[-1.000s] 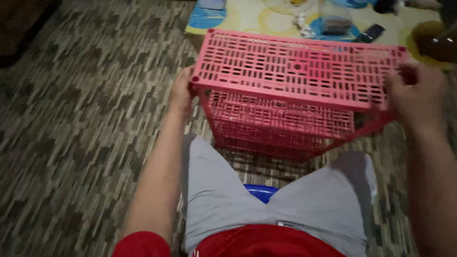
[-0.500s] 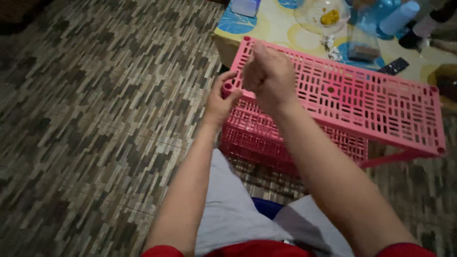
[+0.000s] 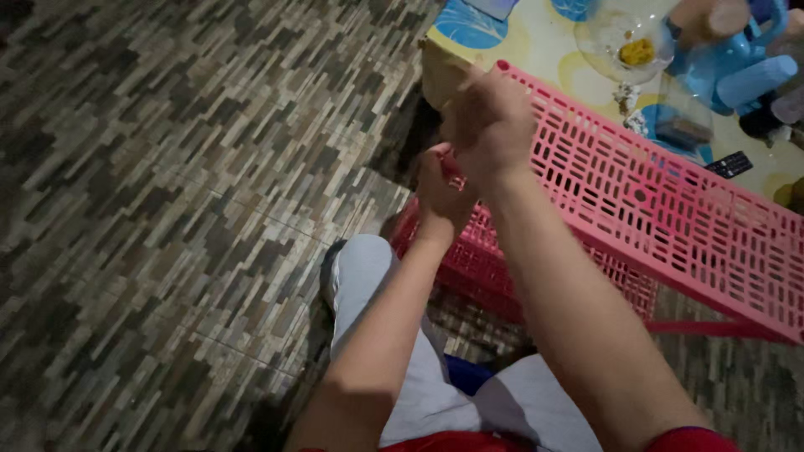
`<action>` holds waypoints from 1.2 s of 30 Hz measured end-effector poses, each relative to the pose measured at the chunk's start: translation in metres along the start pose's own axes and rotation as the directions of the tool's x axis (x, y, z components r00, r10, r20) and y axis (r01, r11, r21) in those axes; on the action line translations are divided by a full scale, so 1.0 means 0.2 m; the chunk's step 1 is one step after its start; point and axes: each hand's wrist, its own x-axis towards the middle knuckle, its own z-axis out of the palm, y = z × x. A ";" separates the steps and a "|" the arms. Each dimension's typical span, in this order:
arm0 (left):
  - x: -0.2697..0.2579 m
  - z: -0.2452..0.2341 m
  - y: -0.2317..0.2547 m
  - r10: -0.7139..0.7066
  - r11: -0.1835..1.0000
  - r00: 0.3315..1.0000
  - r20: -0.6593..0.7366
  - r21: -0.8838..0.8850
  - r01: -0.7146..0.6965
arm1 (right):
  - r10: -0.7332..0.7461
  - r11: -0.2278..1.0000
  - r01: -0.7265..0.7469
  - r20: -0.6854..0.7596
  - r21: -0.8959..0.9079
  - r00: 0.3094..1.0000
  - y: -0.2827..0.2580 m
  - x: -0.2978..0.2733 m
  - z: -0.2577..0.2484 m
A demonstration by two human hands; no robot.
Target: The person assembles a pink plastic storage rack by inserting four pink cylindrical legs into the corner holes of a perforated tray, then places a second tray on top to form a two-tier rack.
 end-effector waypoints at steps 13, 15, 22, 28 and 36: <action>-0.02 -0.02 0.05 0.158 0.985 0.987 -0.037 0.071 -0.155 | -0.074 0.993 0.078 0.049 -0.085 0.996 0.00 0.11 -0.07; -0.01 -0.02 0.03 0.182 0.979 0.983 -0.034 0.103 -0.177 | -0.068 0.997 0.070 0.053 -0.035 0.996 0.01 0.12 -0.08; -0.01 0.01 -0.06 0.175 0.966 0.984 0.024 -0.196 -0.167 | 0.036 0.966 -0.050 -0.058 -0.254 0.998 0.08 0.11 -0.03; 0.02 -0.07 -0.11 0.330 0.942 0.938 0.108 0.030 -0.335 | -0.087 0.983 0.101 0.091 -0.154 0.992 0.01 0.07 -0.06; 0.11 -0.14 -0.08 0.021 0.980 0.964 0.264 0.184 -0.072 | -0.152 0.980 0.173 0.200 -0.093 0.968 -0.01 0.07 -0.07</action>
